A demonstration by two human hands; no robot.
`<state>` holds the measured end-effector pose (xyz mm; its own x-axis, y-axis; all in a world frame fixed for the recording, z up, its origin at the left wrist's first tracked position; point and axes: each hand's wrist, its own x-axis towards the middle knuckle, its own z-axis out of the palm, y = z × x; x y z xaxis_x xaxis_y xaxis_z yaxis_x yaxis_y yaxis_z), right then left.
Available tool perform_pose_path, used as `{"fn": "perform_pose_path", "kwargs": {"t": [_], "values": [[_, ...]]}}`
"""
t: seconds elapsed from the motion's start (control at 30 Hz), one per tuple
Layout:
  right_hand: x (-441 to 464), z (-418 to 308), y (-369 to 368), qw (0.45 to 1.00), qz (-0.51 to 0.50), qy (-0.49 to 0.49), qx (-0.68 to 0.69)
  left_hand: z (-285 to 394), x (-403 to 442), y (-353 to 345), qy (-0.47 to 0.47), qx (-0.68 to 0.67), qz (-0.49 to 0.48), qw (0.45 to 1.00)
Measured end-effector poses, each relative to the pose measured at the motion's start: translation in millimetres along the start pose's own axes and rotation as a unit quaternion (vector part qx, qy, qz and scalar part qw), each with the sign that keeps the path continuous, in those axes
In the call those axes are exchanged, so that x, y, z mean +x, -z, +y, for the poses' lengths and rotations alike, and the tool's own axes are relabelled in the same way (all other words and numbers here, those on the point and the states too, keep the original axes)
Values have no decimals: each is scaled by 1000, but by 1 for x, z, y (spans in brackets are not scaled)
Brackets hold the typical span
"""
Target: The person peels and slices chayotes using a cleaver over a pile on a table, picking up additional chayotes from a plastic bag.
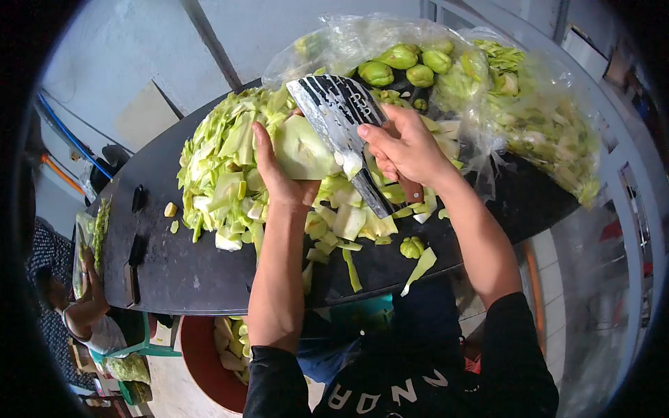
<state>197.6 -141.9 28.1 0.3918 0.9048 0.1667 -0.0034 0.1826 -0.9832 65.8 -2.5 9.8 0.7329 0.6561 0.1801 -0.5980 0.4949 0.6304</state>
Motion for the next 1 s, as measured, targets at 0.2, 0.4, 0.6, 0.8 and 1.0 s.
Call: {"fn": "perform_pose_path", "kwargs": {"t": [0.2,0.4,0.6,0.8,1.0], "values": [[1,0,-4,1000,7,6,14,-6,-7,-11,16,2,10,1000],[0,5,-9,998,16,14,53,-19,-9,-10,25,45,-20,998],[0,6,-13,997,15,3,73,-13,-8,-10,45,47,-20,998],[2,8,-17,998,25,20,63,-18,-3,-4,8,54,32,998],[-9,4,-36,941,104,186,-262,0,11,12,-162,28,153,975]]}}
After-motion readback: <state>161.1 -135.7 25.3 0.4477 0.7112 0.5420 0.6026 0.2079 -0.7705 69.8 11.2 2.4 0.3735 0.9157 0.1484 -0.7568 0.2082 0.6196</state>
